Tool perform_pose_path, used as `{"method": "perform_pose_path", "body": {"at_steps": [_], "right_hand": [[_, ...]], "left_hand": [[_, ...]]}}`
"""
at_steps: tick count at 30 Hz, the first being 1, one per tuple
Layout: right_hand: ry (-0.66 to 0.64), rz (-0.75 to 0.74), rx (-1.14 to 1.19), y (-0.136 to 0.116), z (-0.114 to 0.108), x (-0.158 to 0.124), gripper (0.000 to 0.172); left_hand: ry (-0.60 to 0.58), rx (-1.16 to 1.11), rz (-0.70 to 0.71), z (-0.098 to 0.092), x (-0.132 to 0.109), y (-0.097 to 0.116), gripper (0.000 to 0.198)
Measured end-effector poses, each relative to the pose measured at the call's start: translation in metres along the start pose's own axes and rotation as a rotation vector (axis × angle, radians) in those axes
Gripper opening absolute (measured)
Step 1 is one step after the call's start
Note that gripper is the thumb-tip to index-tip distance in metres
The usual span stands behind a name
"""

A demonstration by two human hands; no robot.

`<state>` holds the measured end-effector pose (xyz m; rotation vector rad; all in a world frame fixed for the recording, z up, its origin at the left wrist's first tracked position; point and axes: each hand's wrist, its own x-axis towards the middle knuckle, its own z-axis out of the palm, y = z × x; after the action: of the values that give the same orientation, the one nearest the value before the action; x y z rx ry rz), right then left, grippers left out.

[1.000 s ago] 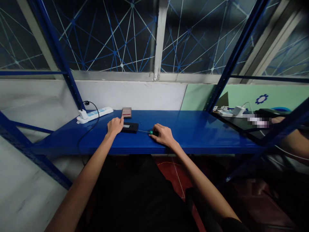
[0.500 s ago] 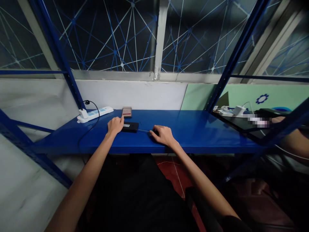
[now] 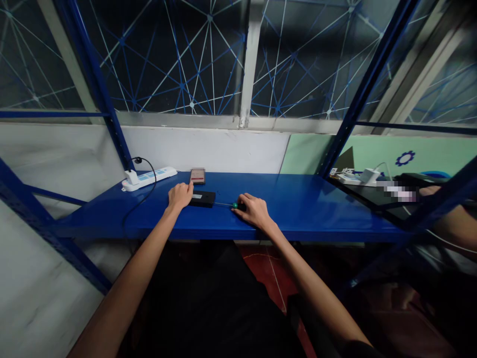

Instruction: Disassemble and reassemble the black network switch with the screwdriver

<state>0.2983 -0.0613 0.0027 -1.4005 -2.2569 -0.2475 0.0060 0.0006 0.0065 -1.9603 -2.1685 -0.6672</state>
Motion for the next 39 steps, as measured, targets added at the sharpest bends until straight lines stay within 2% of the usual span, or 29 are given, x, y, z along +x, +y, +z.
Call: {"method": "perform_pose_path", "body": {"at_steps": [5, 11, 17, 23, 28, 34, 39], "right_hand": [[-0.033, -0.013, 0.001, -0.0009, 0.0008, -0.0005, 0.032], [0.035, -0.03, 0.02, -0.0058, -0.0027, -0.0024, 0.041], [0.007, -0.016, -0.02, -0.002, -0.0018, -0.0023, 0.046], [0.014, -0.027, -0.045, 0.0003, 0.0008, -0.0007, 0.04], [-0.04, -0.033, -0.087, -0.003, 0.0001, -0.0011, 0.036], [-0.02, -0.038, -0.05, -0.0057, -0.0008, -0.0018, 0.048], [0.005, -0.019, -0.045, -0.0062, -0.0028, -0.002, 0.047]], "left_hand": [[-0.001, 0.001, 0.005, -0.0002, 0.0004, 0.0001, 0.061], [-0.012, 0.0, -0.006, -0.0034, -0.0009, 0.0017, 0.06], [-0.017, -0.001, -0.01, -0.0022, -0.0006, 0.0011, 0.061], [-0.013, -0.005, -0.002, -0.0026, -0.0011, 0.0007, 0.062], [-0.007, -0.004, 0.0, -0.0034, -0.0018, 0.0018, 0.061], [0.006, -0.005, 0.005, -0.0004, -0.0001, -0.0003, 0.059], [-0.003, -0.016, 0.001, 0.0002, 0.0007, -0.0014, 0.06]]}}
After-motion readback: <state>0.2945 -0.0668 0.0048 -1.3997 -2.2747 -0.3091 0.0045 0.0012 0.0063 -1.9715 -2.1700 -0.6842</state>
